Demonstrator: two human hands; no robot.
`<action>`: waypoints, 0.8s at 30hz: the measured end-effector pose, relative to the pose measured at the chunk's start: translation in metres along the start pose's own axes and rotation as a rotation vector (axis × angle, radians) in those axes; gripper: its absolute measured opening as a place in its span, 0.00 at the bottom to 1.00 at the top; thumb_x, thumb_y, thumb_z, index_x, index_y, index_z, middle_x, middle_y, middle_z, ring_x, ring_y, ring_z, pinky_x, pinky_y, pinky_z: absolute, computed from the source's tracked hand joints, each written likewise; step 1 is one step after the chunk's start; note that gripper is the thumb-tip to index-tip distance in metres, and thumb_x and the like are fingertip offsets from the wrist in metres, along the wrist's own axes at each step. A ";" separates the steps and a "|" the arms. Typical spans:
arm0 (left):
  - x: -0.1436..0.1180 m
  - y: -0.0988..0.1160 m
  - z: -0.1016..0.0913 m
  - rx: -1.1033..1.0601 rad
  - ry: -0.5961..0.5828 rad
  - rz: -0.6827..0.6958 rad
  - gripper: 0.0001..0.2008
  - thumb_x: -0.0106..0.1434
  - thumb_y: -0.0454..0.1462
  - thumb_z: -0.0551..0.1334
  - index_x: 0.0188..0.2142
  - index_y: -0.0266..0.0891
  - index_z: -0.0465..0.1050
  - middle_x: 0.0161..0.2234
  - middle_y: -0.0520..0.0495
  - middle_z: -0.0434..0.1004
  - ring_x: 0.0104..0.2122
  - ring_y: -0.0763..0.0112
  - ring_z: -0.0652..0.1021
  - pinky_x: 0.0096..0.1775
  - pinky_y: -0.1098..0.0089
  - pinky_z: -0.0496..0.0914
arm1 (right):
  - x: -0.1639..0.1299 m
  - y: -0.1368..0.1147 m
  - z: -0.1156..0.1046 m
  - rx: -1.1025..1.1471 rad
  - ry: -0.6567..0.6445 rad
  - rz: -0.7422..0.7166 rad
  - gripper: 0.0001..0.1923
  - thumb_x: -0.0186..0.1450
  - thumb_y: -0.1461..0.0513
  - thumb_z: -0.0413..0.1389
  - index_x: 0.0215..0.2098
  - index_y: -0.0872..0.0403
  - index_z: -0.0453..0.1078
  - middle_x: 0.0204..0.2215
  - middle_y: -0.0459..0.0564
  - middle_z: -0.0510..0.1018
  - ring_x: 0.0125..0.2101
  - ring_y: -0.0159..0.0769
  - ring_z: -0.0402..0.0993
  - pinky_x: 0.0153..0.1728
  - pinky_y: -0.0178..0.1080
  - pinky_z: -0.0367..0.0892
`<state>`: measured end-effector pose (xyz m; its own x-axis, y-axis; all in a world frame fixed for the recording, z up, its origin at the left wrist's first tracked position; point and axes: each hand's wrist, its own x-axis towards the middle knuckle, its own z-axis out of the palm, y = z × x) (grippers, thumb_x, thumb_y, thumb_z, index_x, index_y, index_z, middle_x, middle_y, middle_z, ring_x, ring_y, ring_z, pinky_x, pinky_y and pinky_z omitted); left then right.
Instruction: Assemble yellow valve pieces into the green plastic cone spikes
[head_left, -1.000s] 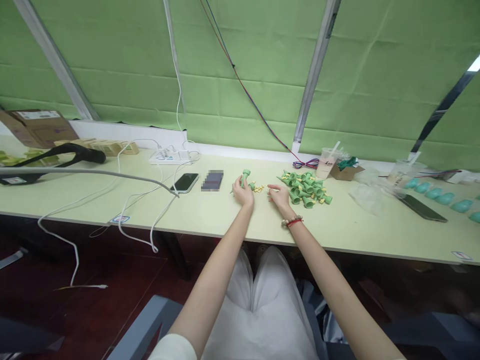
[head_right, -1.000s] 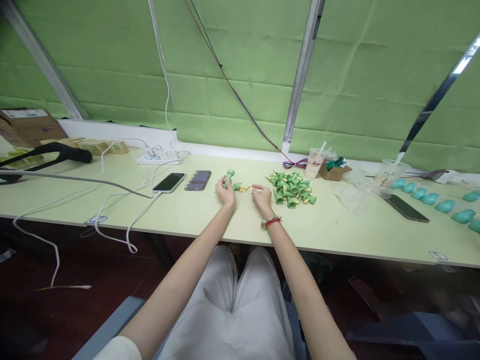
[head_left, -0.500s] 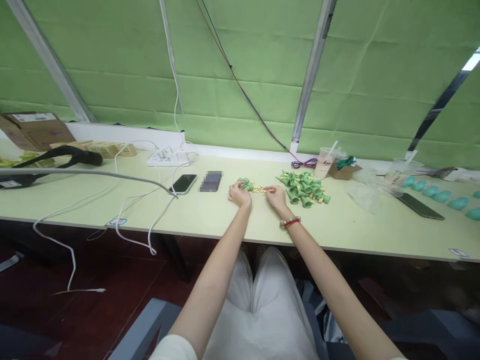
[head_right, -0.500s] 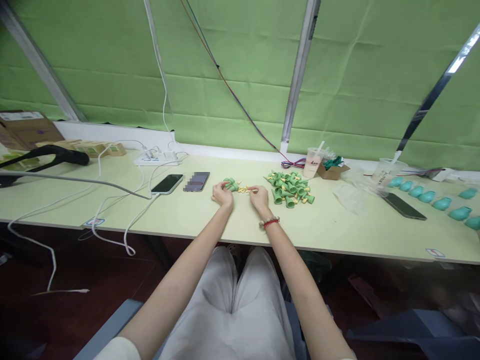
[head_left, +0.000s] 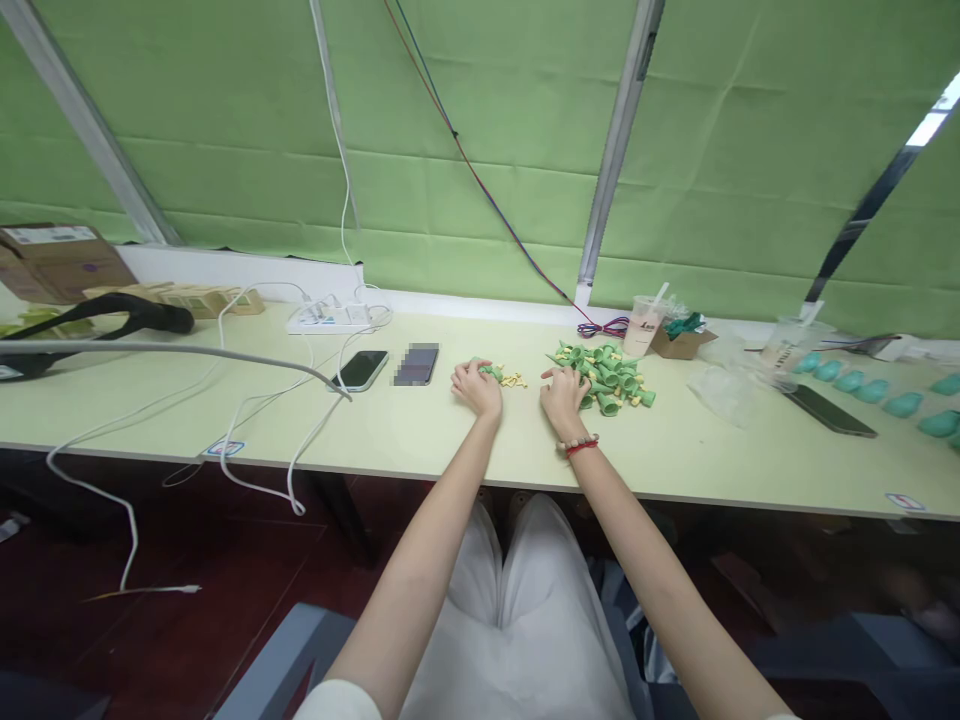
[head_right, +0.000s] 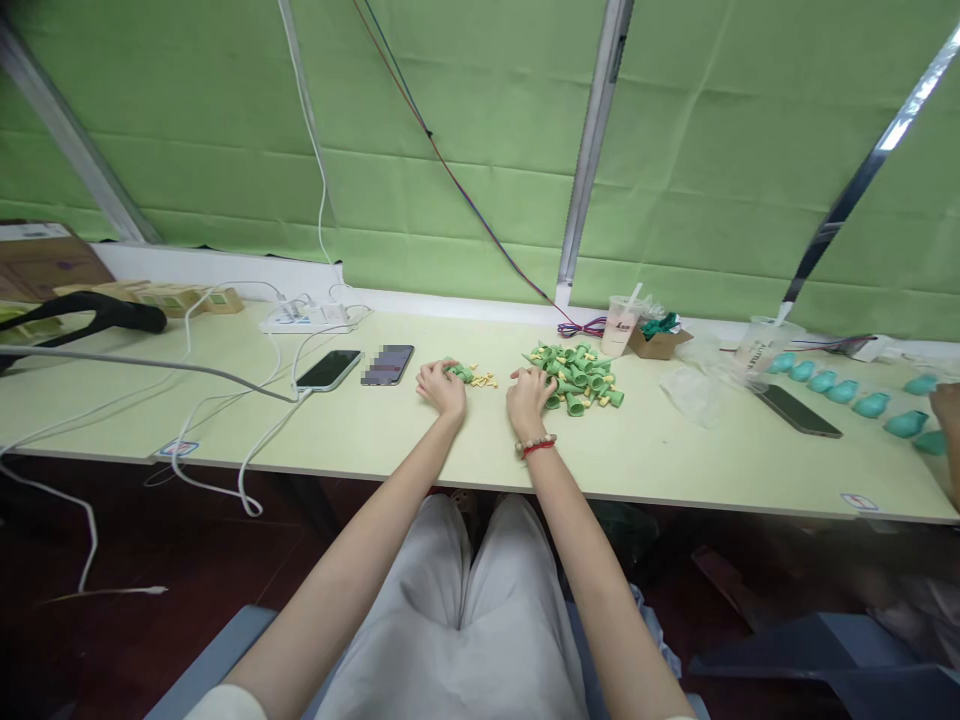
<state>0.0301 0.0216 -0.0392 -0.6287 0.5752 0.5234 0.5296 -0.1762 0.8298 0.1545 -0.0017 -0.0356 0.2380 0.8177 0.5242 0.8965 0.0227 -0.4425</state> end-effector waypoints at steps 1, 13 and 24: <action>-0.001 0.002 0.000 0.015 -0.023 0.061 0.14 0.53 0.24 0.53 0.28 0.42 0.72 0.37 0.43 0.67 0.44 0.58 0.66 0.45 0.57 0.55 | -0.001 0.000 0.000 -0.013 -0.028 0.007 0.15 0.56 0.70 0.46 0.37 0.54 0.71 0.40 0.55 0.69 0.46 0.43 0.58 0.49 0.47 0.41; -0.005 0.005 0.000 -0.039 -0.150 0.148 0.14 0.53 0.24 0.52 0.23 0.42 0.70 0.33 0.46 0.67 0.39 0.62 0.68 0.44 0.61 0.58 | -0.002 -0.002 -0.001 -0.040 -0.092 -0.019 0.19 0.55 0.74 0.45 0.39 0.55 0.70 0.41 0.57 0.69 0.45 0.43 0.59 0.42 0.42 0.47; -0.003 0.006 -0.002 -0.096 -0.169 0.111 0.14 0.52 0.24 0.51 0.22 0.41 0.70 0.31 0.46 0.67 0.37 0.64 0.69 0.42 0.65 0.61 | -0.004 -0.004 -0.002 -0.152 -0.107 0.057 0.15 0.58 0.71 0.46 0.40 0.57 0.70 0.40 0.60 0.70 0.44 0.46 0.61 0.40 0.44 0.49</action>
<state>0.0345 0.0173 -0.0359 -0.4608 0.6728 0.5788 0.5285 -0.3159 0.7880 0.1503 -0.0060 -0.0347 0.2557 0.8719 0.4175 0.9308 -0.1054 -0.3500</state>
